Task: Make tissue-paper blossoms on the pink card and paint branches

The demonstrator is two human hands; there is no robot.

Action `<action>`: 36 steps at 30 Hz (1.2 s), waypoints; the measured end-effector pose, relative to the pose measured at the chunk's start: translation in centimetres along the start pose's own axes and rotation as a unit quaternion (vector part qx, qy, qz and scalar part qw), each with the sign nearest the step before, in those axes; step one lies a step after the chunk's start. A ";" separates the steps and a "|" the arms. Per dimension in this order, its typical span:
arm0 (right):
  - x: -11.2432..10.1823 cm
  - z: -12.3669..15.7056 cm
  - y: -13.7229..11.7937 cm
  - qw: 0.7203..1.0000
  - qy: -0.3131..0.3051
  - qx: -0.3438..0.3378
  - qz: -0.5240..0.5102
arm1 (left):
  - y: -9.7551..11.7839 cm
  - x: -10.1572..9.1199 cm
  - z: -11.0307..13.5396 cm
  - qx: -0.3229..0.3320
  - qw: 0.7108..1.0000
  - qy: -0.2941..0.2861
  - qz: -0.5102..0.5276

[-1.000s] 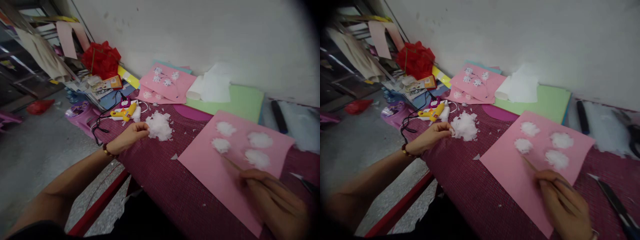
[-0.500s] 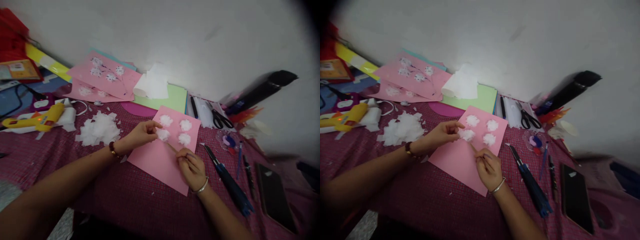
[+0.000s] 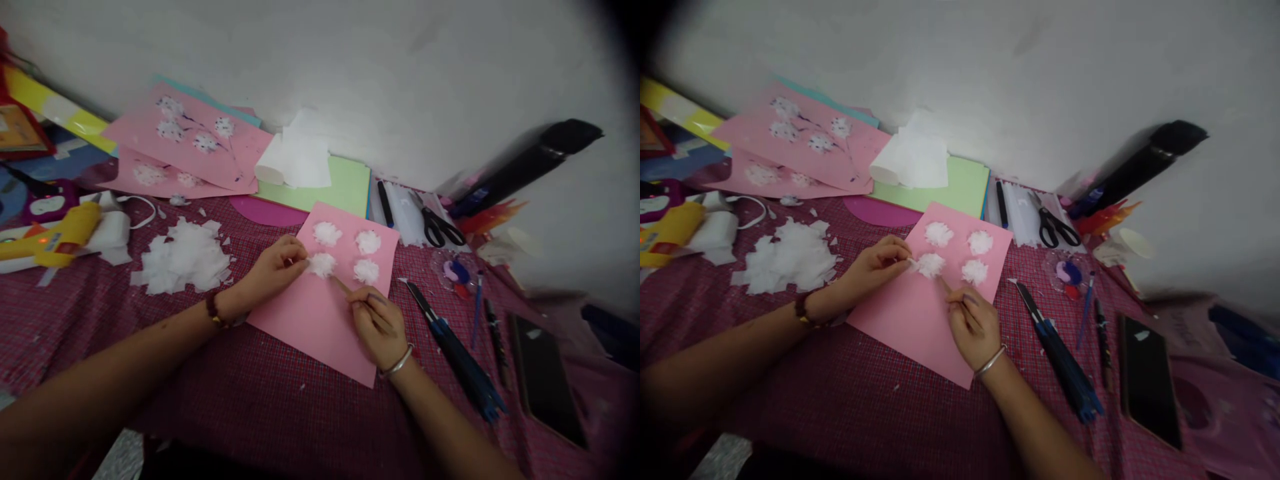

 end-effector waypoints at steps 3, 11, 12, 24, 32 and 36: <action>-0.1 -0.1 -0.2 1.000 0.005 -0.010 0.001 | 1.0 0.8 -0.3 0.025 0.999 -0.015 -0.021; -0.4 0.8 -0.3 0.999 -0.020 -0.005 -0.024 | -1.3 2.0 0.0 -0.051 0.997 -0.049 -0.024; -0.1 0.8 -0.3 0.999 -0.030 -0.005 -0.019 | -1.4 1.8 0.0 -0.049 0.997 -0.043 -0.026; 2.0 0.4 -0.5 0.996 -0.081 -0.021 0.020 | -1.7 1.3 0.0 -0.095 0.995 -0.016 0.028; 2.8 0.4 -0.8 0.993 -0.107 -0.040 0.036 | -2.7 2.3 0.2 -0.116 0.988 -0.010 0.103; 1.9 0.6 -1.0 0.995 -0.100 -0.027 0.002 | -2.8 2.4 0.3 -0.110 0.992 -0.036 0.044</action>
Point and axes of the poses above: each hand's wrist, its own z-axis away from the middle knuckle, its own x-axis out of the palm, y = z × x, the point moved 10 cm from there along -z, towards the middle knuckle, and after that the axes turned 5 degrees about x, right-handed, at the moved point
